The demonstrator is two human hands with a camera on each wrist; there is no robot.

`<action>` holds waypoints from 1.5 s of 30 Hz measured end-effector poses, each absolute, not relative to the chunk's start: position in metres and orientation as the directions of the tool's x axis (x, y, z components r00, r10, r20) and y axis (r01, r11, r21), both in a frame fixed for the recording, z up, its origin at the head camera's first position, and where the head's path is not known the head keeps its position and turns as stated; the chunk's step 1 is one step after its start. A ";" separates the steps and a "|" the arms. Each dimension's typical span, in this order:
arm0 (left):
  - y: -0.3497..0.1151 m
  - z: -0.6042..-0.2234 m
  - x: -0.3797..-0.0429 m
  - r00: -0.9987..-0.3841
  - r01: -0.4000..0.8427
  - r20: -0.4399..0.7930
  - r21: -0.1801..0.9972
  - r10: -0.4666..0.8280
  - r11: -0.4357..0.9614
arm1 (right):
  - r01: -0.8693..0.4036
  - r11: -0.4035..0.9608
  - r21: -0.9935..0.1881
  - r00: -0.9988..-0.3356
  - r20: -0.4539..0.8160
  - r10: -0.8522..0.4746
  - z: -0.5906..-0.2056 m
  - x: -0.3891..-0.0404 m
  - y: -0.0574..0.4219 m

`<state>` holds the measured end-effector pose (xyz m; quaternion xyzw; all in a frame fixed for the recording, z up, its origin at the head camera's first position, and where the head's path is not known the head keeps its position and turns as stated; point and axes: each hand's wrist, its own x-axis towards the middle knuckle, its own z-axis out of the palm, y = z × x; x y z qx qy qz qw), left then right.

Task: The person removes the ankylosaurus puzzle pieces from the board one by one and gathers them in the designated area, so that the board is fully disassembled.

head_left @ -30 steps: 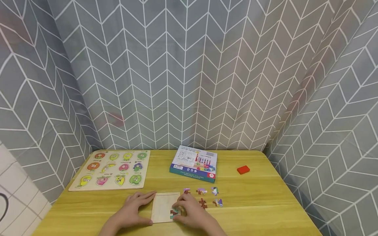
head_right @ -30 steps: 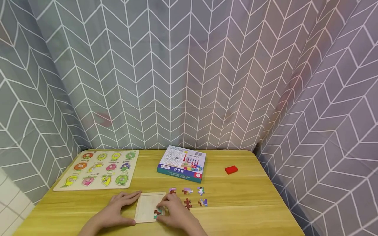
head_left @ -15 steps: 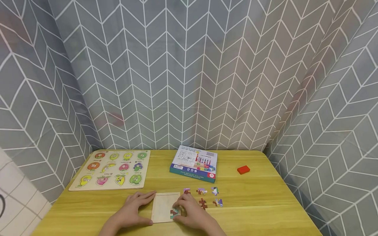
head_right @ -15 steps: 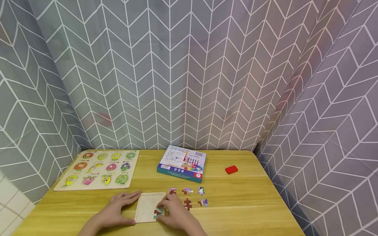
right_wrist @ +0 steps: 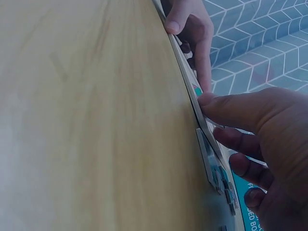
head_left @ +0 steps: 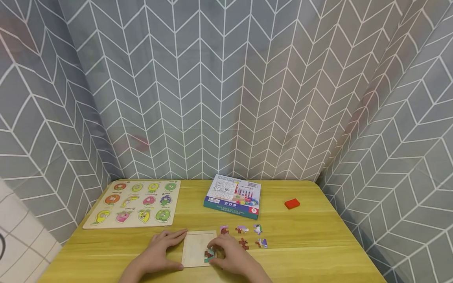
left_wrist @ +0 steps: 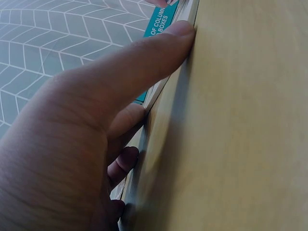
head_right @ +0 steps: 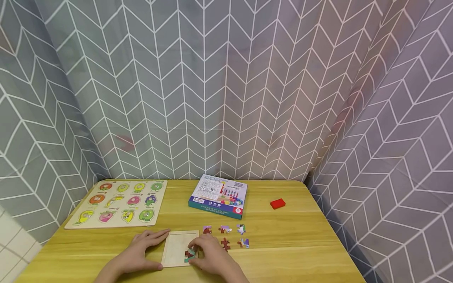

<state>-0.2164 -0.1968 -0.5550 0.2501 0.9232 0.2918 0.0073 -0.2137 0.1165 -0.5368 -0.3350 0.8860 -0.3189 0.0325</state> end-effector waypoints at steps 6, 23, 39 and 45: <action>-0.197 -0.556 -0.217 -0.876 0.453 0.130 0.547 0.464 0.704 | -0.558 0.563 -0.609 -0.776 0.143 -0.614 -0.534 -0.213 0.116; -0.197 -0.559 -0.219 -0.876 0.453 0.128 0.551 0.466 0.701 | -0.557 0.573 -0.602 -0.770 0.115 -0.627 -0.535 -0.218 0.118; -0.197 -0.559 -0.219 -0.878 0.447 0.120 0.548 0.463 0.707 | -0.590 0.576 -0.566 -0.747 0.112 -0.655 -0.532 -0.217 0.118; -0.197 -0.559 -0.219 -0.878 0.448 0.121 0.550 0.463 0.705 | -0.598 0.546 -0.587 -0.737 0.135 -0.662 -0.532 -0.218 0.119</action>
